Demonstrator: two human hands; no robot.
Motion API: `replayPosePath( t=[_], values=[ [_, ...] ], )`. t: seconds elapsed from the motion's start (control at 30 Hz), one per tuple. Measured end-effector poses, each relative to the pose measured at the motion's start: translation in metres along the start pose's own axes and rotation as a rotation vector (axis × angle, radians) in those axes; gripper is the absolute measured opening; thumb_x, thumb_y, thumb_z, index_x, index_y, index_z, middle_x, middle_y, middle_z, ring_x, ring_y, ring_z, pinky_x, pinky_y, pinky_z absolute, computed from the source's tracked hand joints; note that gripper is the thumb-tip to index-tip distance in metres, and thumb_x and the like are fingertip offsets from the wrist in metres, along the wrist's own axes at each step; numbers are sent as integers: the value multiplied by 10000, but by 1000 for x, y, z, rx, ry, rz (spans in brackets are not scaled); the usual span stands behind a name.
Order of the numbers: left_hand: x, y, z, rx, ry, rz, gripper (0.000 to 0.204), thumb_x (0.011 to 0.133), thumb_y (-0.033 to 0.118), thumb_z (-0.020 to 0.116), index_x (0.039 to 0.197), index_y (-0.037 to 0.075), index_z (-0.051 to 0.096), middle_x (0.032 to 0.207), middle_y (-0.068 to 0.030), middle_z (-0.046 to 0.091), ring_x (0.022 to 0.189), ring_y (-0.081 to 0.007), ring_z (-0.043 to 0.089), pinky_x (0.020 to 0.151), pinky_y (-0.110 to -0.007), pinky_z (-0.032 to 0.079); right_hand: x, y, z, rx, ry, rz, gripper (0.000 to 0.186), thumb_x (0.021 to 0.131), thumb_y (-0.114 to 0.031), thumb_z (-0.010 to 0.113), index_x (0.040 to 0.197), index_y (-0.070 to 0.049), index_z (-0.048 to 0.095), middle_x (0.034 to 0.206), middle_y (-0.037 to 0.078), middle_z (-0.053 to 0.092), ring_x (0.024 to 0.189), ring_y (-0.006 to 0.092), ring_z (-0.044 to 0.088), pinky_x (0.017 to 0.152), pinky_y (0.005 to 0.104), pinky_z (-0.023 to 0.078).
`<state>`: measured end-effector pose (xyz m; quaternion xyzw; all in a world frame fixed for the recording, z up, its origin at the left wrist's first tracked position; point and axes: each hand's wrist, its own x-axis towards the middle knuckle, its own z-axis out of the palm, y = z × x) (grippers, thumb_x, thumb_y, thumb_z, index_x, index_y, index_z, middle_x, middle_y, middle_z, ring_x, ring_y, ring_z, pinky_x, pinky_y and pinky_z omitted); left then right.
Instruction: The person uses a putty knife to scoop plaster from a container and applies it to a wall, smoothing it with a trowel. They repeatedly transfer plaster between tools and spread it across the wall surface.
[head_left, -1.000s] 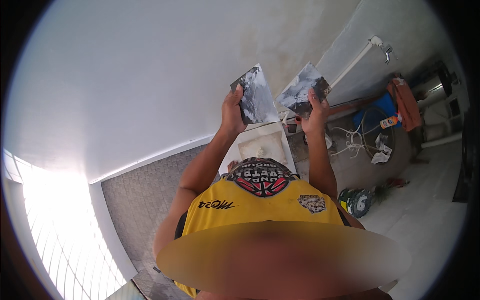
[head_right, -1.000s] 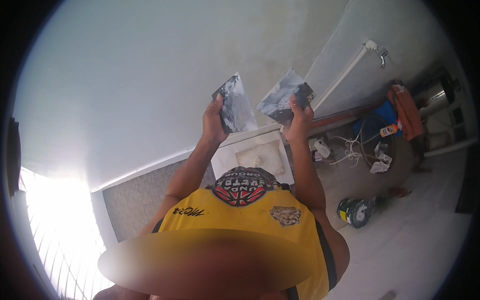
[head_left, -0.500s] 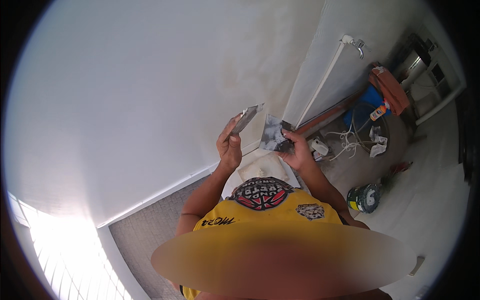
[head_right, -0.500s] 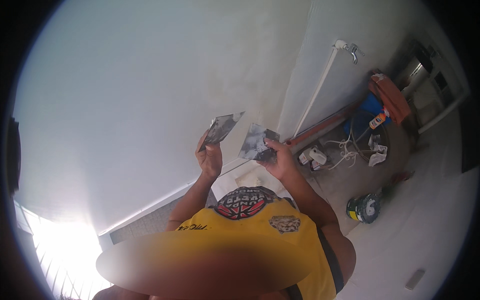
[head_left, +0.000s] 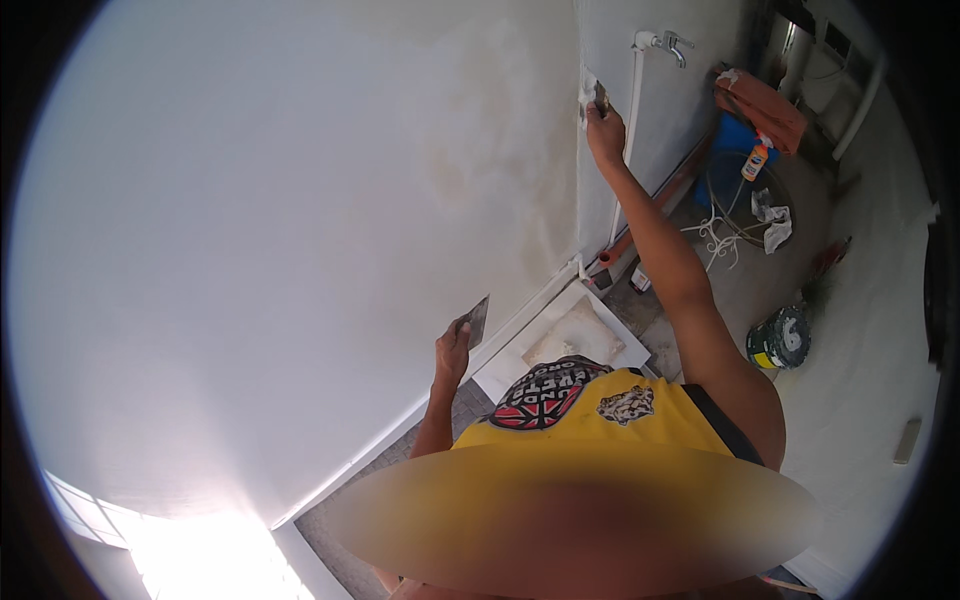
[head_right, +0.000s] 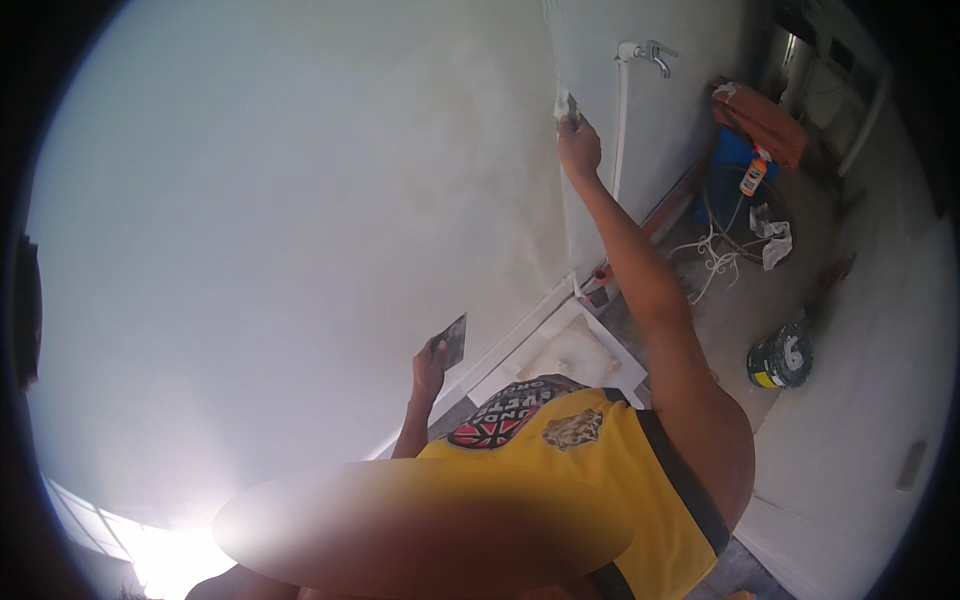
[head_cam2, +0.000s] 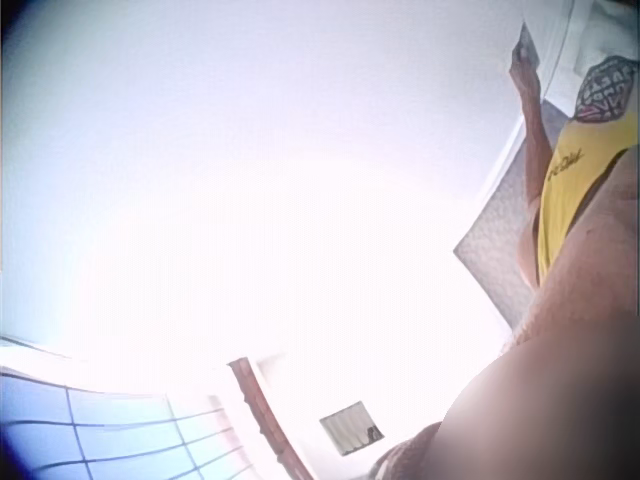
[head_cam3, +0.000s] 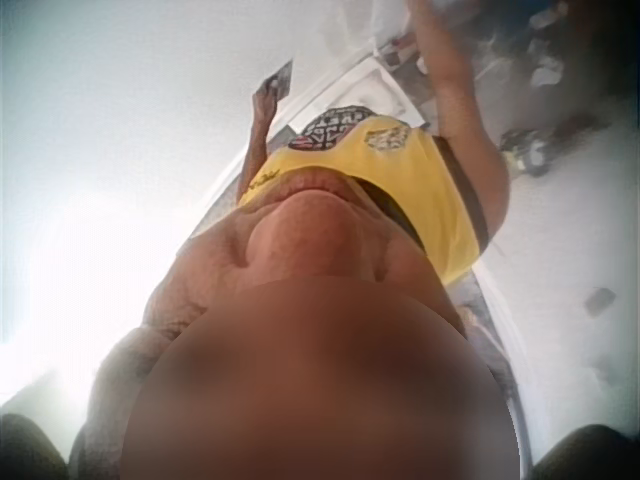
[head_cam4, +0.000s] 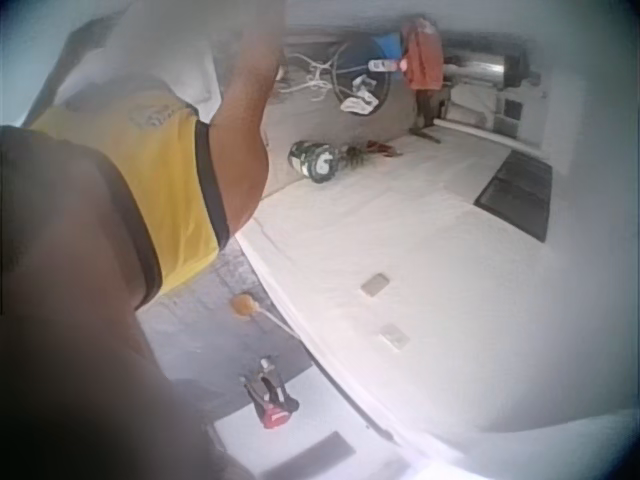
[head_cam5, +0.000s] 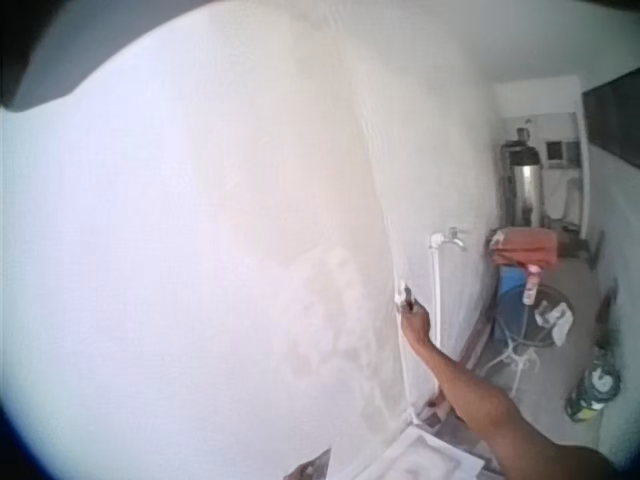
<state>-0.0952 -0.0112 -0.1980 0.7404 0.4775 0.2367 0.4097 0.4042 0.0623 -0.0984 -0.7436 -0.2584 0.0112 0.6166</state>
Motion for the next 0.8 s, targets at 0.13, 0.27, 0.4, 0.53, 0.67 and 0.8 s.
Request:
replayPosePath(
  t=[0.13, 0.27, 0.4, 0.53, 0.67, 0.8],
  values=[
    [-27, -39, -1, -4, 136, -25, 423, 1042, 337, 556, 1185, -40, 682, 931, -187, 733, 890, -265, 696, 832, -411, 533, 10, -44, 47, -94, 206, -143, 397, 948, -244, 630, 1317, -97, 635, 1281, 173, 657, 1122, 394, 645, 932, 525, 535],
    [-60, -77, 7, -38, 244, -118, 393, 1038, 335, 554, 1072, -38, 674, 792, -98, 648, 745, -201, 593, 712, -381, 493, -40, -53, 42, -123, 95, -244, 426, 951, -134, 590, 1370, -56, 602, 1276, 175, 682, 1145, 373, 670, 988, 480, 513],
    [-81, -112, 16, -93, 291, -319, 403, 1023, 350, 570, 1036, -42, 665, 754, -79, 624, 704, -192, 553, 676, -368, 461, -7, -42, 15, 3, 170, -182, 407, 979, -108, 560, 1378, -39, 598, 1232, 185, 697, 1129, 378, 674, 952, 471, 531],
    [-98, -144, 20, 0, 284, -344, 422, 1021, 370, 562, 986, -39, 662, 743, -78, 619, 711, -200, 557, 690, -398, 468, 8, -80, 34, -194, 237, -245, 465, 909, -98, 613, 1369, -46, 567, 1287, 175, 637, 1142, 397, 630, 939, 514, 535],
    [-104, -151, 27, -70, 313, -348, 432, 1016, 390, 570, 968, -27, 672, 743, -70, 620, 716, -204, 560, 692, -408, 466, -42, -78, 26, -105, -9, -310, 458, 908, -79, 584, 1365, -79, 575, 1281, 145, 642, 1154, 364, 629, 949, 498, 529],
    [-110, -173, 28, -41, 350, -443, 449, 1011, 408, 579, 1042, -23, 702, 806, -105, 664, 762, -196, 587, 719, -410, 472, -33, -79, -2, -39, 23, -165, 447, 932, -74, 557, 1376, -96, 592, 1298, 148, 657, 1142, 339, 660, 938, 487, 536]
  ],
)
